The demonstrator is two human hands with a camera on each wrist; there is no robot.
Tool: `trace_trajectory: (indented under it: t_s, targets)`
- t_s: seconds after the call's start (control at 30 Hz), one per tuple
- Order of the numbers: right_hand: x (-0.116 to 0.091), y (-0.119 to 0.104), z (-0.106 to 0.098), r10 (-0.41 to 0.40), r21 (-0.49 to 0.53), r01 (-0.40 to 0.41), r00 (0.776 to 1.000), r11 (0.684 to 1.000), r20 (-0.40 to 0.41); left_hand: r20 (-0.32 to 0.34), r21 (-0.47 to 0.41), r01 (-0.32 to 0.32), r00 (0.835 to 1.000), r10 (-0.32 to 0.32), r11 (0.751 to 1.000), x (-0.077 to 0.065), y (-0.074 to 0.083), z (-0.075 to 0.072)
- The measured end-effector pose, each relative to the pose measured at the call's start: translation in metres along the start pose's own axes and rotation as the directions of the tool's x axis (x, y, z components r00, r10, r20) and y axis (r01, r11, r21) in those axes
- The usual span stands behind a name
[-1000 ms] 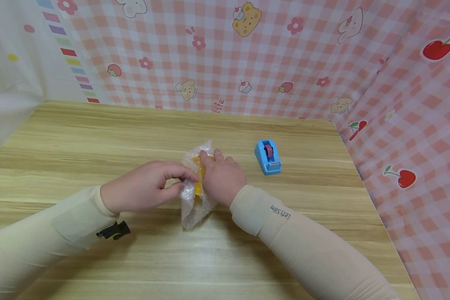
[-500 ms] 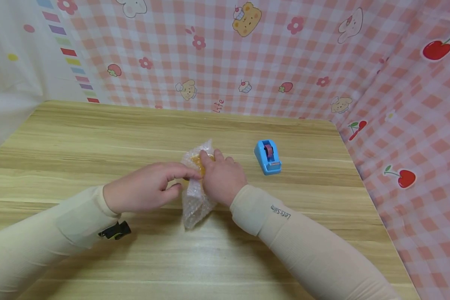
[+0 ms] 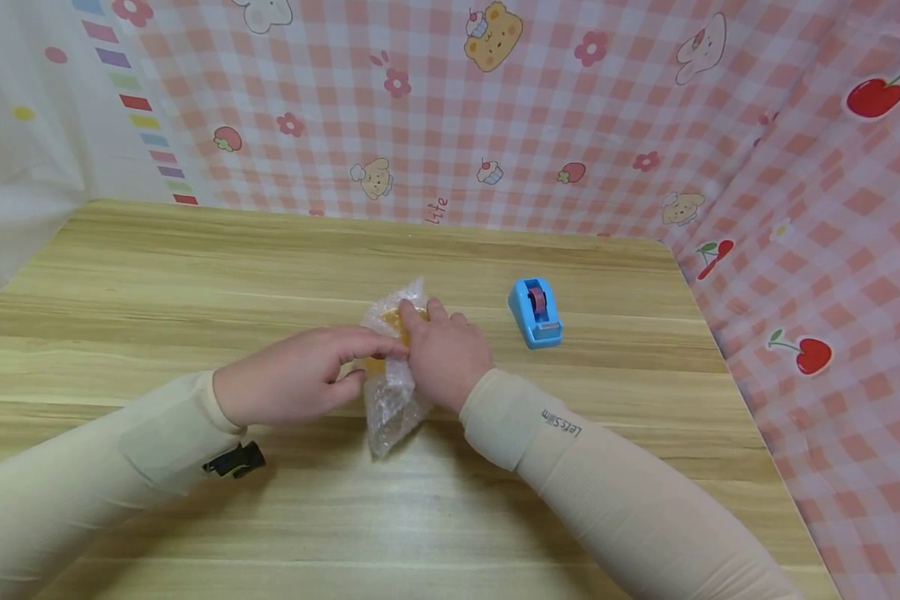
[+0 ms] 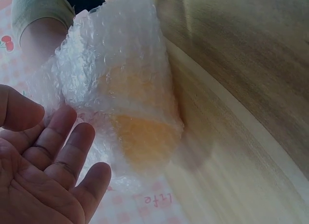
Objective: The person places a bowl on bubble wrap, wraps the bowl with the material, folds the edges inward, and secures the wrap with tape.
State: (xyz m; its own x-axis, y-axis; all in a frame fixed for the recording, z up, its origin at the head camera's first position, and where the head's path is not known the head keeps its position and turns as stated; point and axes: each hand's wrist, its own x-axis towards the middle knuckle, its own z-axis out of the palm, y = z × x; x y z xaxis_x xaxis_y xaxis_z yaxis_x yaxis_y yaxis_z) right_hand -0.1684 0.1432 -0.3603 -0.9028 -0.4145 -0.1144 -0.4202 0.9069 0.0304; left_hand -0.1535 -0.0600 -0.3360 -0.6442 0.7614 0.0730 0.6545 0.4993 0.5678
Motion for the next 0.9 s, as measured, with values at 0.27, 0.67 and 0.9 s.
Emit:
trace_trajectory:
  t_s: [0.27, 0.67, 0.9]
  targets:
    - [0.0011, 0.0018, -0.0002, -0.001, 0.009, 0.001, 1.0, 1.0, 0.011, 0.017, -0.007, 0.007, 1.0, -0.007, 1.0, 0.0004, -0.0023, 0.0022]
    - [0.0039, 0.0058, -0.0008, 0.018, 0.045, -0.019, 0.999, 0.999, 0.028, 0.053, 0.025, 0.014, 0.998, -0.016, 1.0, 0.0, -0.0038, 0.0052]
    - [0.0053, 0.0083, -0.0014, 0.027, 0.087, -0.031, 0.998, 0.996, 0.051, 0.065, 0.073, 0.0, 0.998, -0.004, 0.997, 0.0001, -0.0033, 0.0075]
